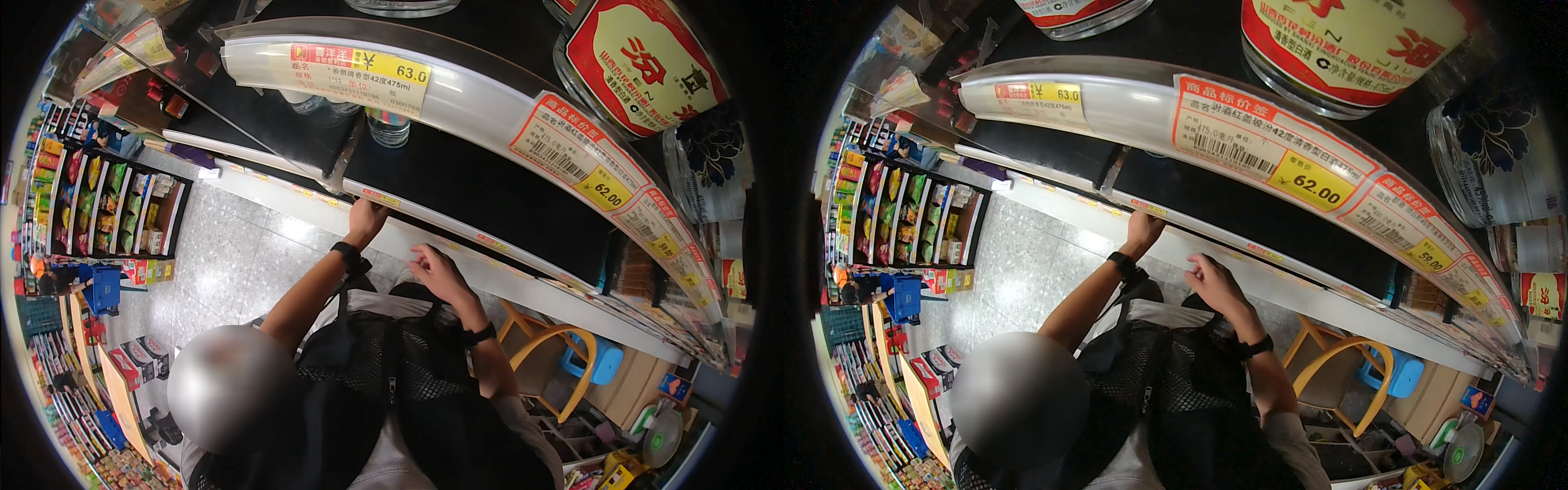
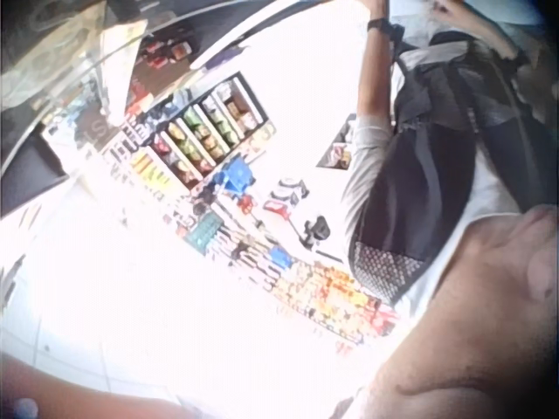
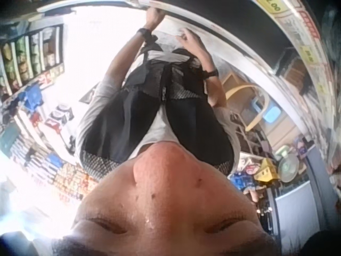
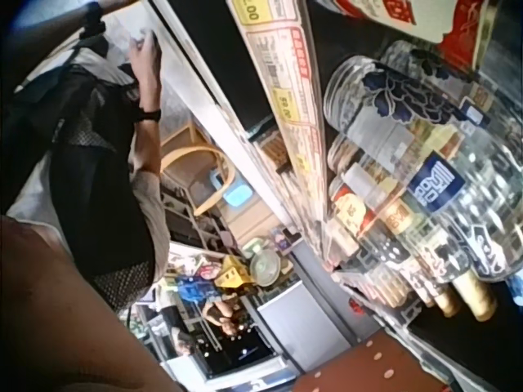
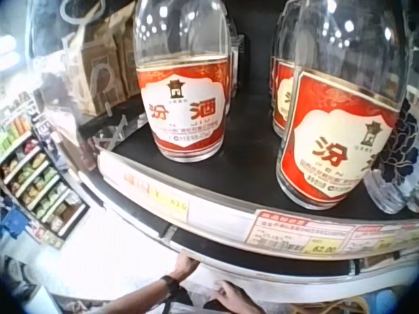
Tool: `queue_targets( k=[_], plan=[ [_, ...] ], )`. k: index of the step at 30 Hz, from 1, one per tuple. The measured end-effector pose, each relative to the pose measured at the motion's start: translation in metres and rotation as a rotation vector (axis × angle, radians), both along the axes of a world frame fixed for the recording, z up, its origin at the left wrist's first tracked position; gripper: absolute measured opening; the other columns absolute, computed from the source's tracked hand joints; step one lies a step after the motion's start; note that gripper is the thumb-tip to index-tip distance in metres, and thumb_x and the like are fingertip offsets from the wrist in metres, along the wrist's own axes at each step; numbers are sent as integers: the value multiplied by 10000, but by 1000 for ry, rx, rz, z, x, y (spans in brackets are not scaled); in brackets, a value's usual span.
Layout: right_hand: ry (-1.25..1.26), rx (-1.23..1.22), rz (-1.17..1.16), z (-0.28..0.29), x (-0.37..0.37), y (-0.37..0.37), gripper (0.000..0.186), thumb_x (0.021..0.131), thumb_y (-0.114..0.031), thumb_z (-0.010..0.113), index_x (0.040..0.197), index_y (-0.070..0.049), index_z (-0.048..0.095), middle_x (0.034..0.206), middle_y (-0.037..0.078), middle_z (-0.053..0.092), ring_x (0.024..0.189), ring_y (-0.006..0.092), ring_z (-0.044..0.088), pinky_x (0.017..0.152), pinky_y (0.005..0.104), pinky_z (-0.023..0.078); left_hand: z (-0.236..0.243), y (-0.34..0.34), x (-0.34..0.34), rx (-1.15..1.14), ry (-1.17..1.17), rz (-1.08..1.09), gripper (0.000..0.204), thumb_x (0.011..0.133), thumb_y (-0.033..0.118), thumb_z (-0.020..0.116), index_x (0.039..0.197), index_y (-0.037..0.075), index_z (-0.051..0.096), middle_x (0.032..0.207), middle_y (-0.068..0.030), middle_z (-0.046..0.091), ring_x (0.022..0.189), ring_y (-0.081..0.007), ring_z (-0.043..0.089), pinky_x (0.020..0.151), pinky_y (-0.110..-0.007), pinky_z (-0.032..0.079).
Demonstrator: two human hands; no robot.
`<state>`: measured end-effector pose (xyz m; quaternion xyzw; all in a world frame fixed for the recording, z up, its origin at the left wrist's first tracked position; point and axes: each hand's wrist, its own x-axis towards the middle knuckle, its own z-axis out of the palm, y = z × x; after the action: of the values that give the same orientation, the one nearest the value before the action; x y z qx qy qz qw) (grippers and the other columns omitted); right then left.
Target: Organizing and stocking beverage and liquor bottles on supermarket shelves.
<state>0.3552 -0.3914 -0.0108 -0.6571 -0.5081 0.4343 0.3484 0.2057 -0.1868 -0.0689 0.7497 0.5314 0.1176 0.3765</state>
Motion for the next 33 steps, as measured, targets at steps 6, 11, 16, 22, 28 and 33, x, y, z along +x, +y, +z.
queue_targets(
  k=[6, 11, 16, 22, 28, 33],
  plan=[
    [-23, -105, -77, 1, 4, -32, 301, 1023, -220, 680, 1259, -43, 623, 1009, 129, 730, 897, 248, 714, 804, 365, 563, 0, -10, -41, -106, -386, 95, 388, 972, 277, 746, 1204, -16, 642, 1079, -167, 781, 887, -290, 766, 759, -404, 596],
    [-19, -23, -36, 28, -14, -20, 268, 1002, -182, 692, 1212, -27, 632, 972, 147, 737, 858, 300, 732, 754, 385, 575, 64, -16, -73, -420, -466, -18, 272, 1046, 230, 642, 1191, 3, 672, 1013, -69, 777, 857, -148, 716, 683, -294, 571],
    [73, 356, -9, 126, -36, 36, 200, 994, -95, 696, 1160, 11, 667, 937, 116, 711, 816, 178, 692, 751, 318, 557, 108, -9, -104, -325, -447, -12, 278, 1049, 239, 645, 1186, -1, 680, 994, -83, 784, 868, -156, 727, 708, -300, 571],
    [-488, 773, -577, 161, -40, 146, 417, 937, -98, 776, 1277, 1, 558, 1125, 139, 578, 1015, 236, 583, 878, 343, 489, 132, 15, -144, -142, -388, -130, 256, 1064, 220, 635, 1161, -11, 689, 961, -87, 777, 855, -146, 714, 745, -301, 562],
    [-332, 560, -755, 119, -27, 194, 667, 935, -224, 821, 1394, 32, 412, 1267, 171, 563, 1147, 243, 580, 967, 391, 482, 130, 47, -200, -29, -448, -115, 203, 1010, 168, 678, 1122, 2, 711, 964, -126, 783, 845, -242, 765, 703, -350, 597],
    [-275, 493, -757, 109, -18, 190, 663, 935, -288, 841, 1354, 17, 428, 1332, 163, 586, 1158, 216, 623, 957, 350, 530, 124, 84, -248, 36, -350, -76, 158, 1000, 137, 688, 1077, -1, 694, 967, -129, 774, 822, -245, 765, 666, -336, 589]
  ],
)
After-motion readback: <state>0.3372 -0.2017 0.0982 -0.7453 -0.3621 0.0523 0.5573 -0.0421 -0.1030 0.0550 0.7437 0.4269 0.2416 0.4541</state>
